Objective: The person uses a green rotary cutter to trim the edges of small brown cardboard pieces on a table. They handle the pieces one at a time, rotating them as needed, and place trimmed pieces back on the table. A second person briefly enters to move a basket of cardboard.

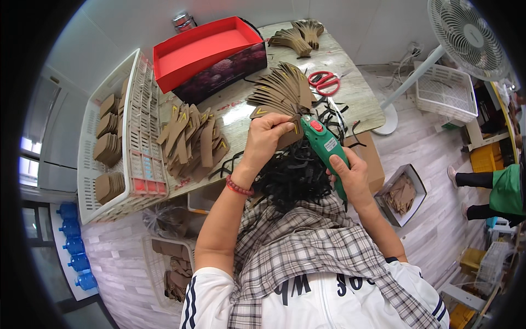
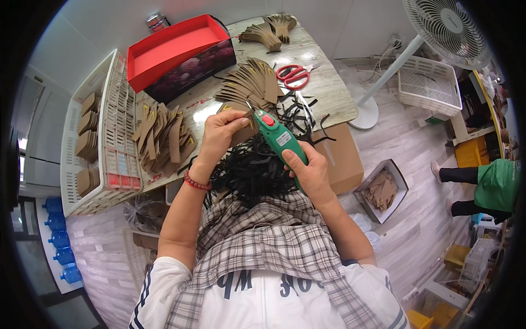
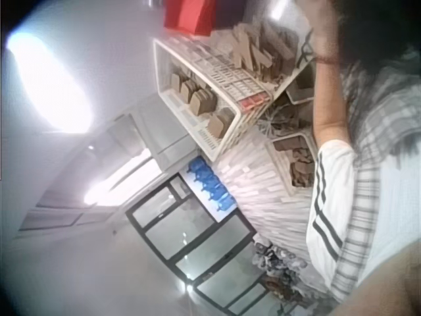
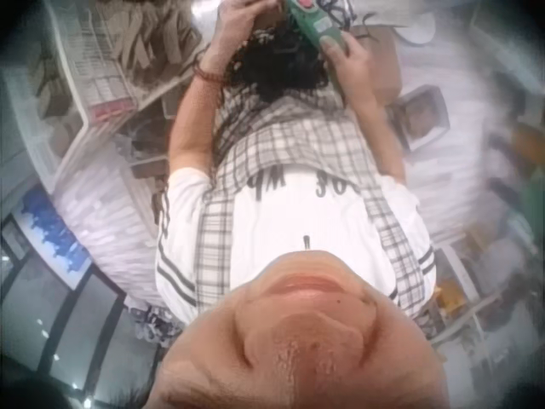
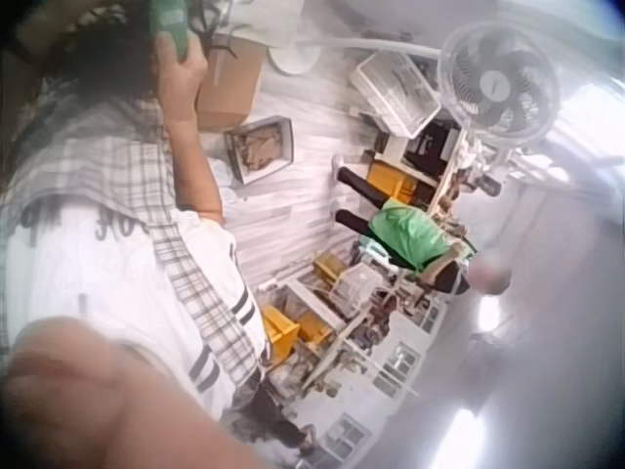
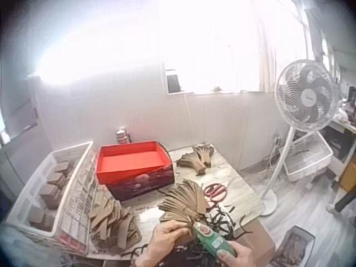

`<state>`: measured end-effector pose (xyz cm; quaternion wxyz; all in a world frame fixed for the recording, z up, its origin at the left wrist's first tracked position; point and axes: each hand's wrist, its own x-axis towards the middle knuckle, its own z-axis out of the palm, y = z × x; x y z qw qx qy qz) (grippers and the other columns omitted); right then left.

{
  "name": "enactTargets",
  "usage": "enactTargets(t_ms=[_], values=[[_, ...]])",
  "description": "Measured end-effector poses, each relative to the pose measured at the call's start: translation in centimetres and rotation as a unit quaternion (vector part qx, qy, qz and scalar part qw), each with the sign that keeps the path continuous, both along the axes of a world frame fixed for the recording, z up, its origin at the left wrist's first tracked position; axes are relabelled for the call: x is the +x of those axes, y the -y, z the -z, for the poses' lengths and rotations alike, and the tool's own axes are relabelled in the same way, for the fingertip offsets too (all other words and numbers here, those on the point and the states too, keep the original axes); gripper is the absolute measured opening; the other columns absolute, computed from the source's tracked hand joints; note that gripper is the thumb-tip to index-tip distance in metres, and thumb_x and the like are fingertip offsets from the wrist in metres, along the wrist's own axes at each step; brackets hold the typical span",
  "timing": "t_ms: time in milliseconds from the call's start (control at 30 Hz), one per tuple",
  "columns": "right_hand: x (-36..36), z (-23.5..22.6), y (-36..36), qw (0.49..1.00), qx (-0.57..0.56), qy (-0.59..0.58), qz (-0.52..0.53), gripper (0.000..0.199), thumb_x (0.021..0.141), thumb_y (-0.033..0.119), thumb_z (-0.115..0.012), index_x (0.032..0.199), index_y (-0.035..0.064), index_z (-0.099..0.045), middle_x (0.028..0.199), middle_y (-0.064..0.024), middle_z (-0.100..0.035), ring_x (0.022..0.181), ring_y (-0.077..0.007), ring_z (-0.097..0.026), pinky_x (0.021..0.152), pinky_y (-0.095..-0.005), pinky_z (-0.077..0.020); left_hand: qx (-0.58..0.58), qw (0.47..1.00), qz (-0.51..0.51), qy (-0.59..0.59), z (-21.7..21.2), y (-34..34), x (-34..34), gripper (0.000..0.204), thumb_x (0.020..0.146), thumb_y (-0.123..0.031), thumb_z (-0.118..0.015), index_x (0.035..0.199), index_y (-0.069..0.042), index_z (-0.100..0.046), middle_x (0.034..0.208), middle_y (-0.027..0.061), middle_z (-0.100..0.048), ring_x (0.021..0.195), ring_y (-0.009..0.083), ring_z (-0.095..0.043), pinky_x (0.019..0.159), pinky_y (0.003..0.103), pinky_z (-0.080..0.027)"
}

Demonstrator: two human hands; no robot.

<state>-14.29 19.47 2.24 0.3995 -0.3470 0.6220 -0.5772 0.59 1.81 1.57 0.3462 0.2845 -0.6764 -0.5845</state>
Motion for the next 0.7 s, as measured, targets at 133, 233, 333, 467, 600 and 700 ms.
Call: enactTargets(t_ms=[133, 233, 333, 467, 600, 700], values=[[-0.1, 0.4, 0.3, 1.000, 0.009, 0.027, 0.013, 0.036, 0.088, 0.031, -0.066, 0.106, -0.0001, -0.062, 0.076, -0.0010, -0.061, 0.064, -0.0056, -0.055, 0.052, -0.0202, -0.0447, -0.055, 0.995, -0.015, 0.077, -1.1, 1.8, 2.5, 0.019, 0.082, -0.010, -0.066, 0.096, 0.002, -0.069, 0.086, 0.0072, -0.067, 0.076, 0.0123, -0.059, 0.071, 0.025, -0.047], [-0.4, 1.0, -0.1, 0.999, 0.000, 0.026, 0.029, 0.036, 0.088, 0.032, -0.066, 0.105, 0.0002, -0.062, 0.077, -0.0010, -0.061, 0.063, -0.0055, -0.055, 0.052, -0.0201, -0.0441, -0.111, 0.977, -0.140, 0.116, -5.3, 5.6, 8.5, 0.019, 0.089, -0.012, -0.057, 0.099, 0.000, -0.068, 0.087, 0.0082, -0.067, 0.079, 0.0142, -0.061, 0.074, 0.027, -0.048], [-0.6, 1.4, -0.5, 1.000, 0.024, 0.002, 0.012, 0.038, 0.088, 0.034, -0.065, 0.104, 0.0001, -0.062, 0.072, -0.0012, -0.060, 0.057, -0.0055, -0.052, 0.051, -0.0201, -0.0419, -0.214, 0.927, -0.221, 0.215, -4.3, 12.2, 16.3, 0.020, 0.087, -0.014, -0.057, 0.093, 0.001, -0.069, 0.084, 0.0116, -0.067, 0.074, 0.0185, -0.063, 0.072, 0.029, -0.047], [-0.9, 1.9, -1.0, 0.999, 0.031, -0.001, 0.022, 0.038, 0.088, 0.034, -0.065, 0.104, -0.0002, -0.062, 0.071, -0.0012, -0.059, 0.056, -0.0053, -0.052, 0.050, -0.0203, -0.0418, -0.259, 0.870, -0.209, 0.365, -3.0, 14.0, 17.2, 0.017, 0.078, -0.013, -0.065, 0.090, -0.002, -0.069, 0.084, 0.0112, -0.065, 0.080, 0.0266, -0.060, 0.074, 0.035, -0.047], [-1.5, 2.4, -1.7, 0.999, 0.029, 0.003, 0.044, 0.038, 0.088, 0.034, -0.065, 0.104, -0.0005, -0.062, 0.072, -0.0013, -0.059, 0.059, -0.0056, -0.053, 0.051, -0.0206, -0.0433, -0.497, 0.722, -0.277, 0.392, -3.5, 11.7, 11.8, 0.021, 0.072, -0.011, -0.069, 0.092, -0.010, -0.068, 0.097, 0.0087, -0.058, 0.100, 0.0290, -0.051, 0.085, 0.042, -0.039], [-2.2, 2.9, -1.9, 0.998, 0.018, 0.022, 0.055, 0.038, 0.089, 0.033, -0.065, 0.105, -0.0015, -0.061, 0.075, -0.0021, -0.060, 0.061, -0.0064, -0.055, 0.052, -0.0213, -0.0449, -0.530, 0.760, -0.260, 0.271, -2.4, 9.8, 3.6, 0.026, 0.070, -0.013, -0.071, 0.096, -0.011, -0.067, 0.099, 0.0087, -0.058, 0.102, 0.0275, -0.052, 0.085, 0.042, -0.039]])
